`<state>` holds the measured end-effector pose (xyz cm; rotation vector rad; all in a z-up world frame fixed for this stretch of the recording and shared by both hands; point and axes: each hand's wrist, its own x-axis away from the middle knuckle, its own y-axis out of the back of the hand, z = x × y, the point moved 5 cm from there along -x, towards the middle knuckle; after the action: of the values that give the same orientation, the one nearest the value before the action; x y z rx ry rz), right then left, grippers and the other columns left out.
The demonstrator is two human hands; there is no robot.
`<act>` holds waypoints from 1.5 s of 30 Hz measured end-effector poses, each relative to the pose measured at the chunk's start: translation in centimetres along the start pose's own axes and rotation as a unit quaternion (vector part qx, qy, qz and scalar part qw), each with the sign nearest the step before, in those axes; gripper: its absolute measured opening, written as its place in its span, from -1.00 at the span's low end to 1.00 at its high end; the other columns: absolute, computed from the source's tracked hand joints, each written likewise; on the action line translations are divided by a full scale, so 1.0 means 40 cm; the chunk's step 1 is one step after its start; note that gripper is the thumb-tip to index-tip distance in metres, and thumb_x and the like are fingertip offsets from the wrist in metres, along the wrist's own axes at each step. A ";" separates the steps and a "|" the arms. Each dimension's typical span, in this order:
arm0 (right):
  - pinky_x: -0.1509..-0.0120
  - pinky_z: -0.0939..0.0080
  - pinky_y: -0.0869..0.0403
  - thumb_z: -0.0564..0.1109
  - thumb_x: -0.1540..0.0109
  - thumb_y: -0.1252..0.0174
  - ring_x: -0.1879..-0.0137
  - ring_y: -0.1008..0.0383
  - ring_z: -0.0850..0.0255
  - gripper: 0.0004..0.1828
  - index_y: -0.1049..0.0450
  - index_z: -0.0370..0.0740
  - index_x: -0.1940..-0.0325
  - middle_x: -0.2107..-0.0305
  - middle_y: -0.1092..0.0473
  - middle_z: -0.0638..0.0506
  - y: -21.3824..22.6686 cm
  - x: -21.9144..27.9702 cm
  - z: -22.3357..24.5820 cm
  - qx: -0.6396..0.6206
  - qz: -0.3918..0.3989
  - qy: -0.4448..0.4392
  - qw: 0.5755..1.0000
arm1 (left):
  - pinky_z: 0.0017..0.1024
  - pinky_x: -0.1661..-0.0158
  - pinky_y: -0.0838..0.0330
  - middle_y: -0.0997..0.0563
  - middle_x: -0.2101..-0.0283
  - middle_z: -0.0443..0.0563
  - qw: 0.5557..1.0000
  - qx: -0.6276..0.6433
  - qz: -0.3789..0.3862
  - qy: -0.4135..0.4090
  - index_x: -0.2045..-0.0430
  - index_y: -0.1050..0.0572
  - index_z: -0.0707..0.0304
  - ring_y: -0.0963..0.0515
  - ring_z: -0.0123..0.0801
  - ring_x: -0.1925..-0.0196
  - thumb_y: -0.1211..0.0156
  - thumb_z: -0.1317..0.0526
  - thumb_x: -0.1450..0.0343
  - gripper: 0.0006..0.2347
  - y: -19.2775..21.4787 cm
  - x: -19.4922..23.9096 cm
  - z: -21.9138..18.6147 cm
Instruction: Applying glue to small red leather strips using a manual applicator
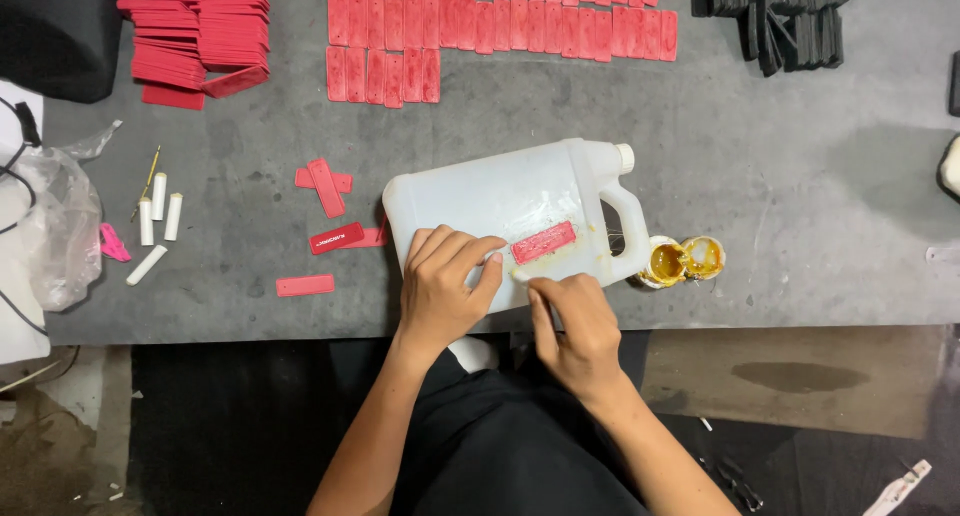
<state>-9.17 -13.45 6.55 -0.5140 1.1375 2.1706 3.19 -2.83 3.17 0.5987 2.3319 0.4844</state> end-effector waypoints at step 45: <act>0.22 0.15 -0.45 -0.37 -0.31 -0.26 0.41 -0.41 0.04 -0.94 -0.61 -0.34 0.16 0.51 -0.42 -0.05 0.073 -0.003 -0.154 0.102 -0.084 0.003 0.991 | -0.32 0.11 -0.37 -0.53 0.34 -0.09 0.991 -0.119 -0.043 -0.043 0.30 -0.66 0.16 -0.46 -0.34 0.34 -0.43 0.20 -0.34 -0.86 -0.035 0.031 -0.042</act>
<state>-10.78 -19.86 4.94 -0.5063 1.2548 1.8857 0.82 -3.63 3.02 0.3950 2.1680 0.6707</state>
